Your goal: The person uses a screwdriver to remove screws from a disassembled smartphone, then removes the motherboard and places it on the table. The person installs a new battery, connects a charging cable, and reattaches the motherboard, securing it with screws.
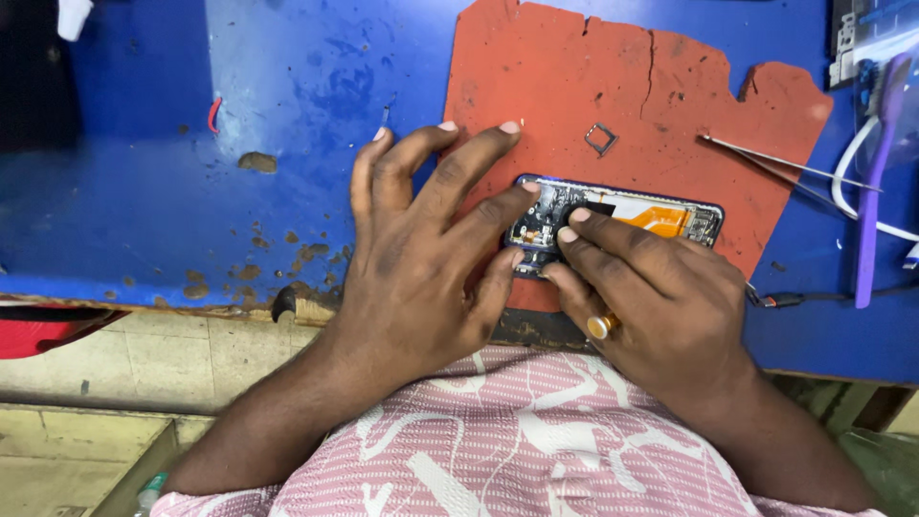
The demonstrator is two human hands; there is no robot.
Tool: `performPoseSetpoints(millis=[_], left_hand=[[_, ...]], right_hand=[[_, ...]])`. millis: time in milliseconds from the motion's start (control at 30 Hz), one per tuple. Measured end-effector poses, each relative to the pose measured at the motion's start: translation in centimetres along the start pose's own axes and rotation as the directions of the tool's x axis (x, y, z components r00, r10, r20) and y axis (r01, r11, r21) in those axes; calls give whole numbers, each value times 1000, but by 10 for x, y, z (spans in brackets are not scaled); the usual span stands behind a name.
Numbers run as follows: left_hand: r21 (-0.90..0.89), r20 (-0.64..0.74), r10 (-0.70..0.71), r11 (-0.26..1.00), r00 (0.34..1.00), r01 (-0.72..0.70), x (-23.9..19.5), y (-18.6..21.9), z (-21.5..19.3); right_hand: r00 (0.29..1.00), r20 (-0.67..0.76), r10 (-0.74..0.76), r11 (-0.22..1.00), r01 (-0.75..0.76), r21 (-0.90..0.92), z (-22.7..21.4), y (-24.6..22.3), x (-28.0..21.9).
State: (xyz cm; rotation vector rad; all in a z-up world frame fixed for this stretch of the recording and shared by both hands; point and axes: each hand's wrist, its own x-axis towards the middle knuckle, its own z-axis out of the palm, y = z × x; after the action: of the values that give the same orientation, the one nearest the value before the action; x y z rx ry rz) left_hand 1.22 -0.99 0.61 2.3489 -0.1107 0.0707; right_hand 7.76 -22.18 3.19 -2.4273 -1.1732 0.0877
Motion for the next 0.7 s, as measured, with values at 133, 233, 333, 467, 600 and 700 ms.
performPoseSetpoints(millis=[133,233,333,467,600,700], left_hand=[[-10,13,-7,1000,1000,7,1,0,-2],[-28,20,-13,1000,1000,13,2,-1,-2],[-53,30,-25,998,999,27,4,-3,-2],[-64,55,-44,997,998,47,5,-3,-4],[-75,77,-44,996,996,50,6,-4,-6],[-72,106,-47,996,993,55,5,-5,-6]], right_hand=[[1000,5,-21,1000,21,-3,-1,1,2],[999,29,-36,999,36,6,-2,4,3],[997,57,-47,999,46,17,-1,8,5],[994,73,-85,996,85,7,-2,11,7],[991,96,-96,995,97,-7,-1,14,7],[990,97,-99,995,101,-14,-1,16,7]])
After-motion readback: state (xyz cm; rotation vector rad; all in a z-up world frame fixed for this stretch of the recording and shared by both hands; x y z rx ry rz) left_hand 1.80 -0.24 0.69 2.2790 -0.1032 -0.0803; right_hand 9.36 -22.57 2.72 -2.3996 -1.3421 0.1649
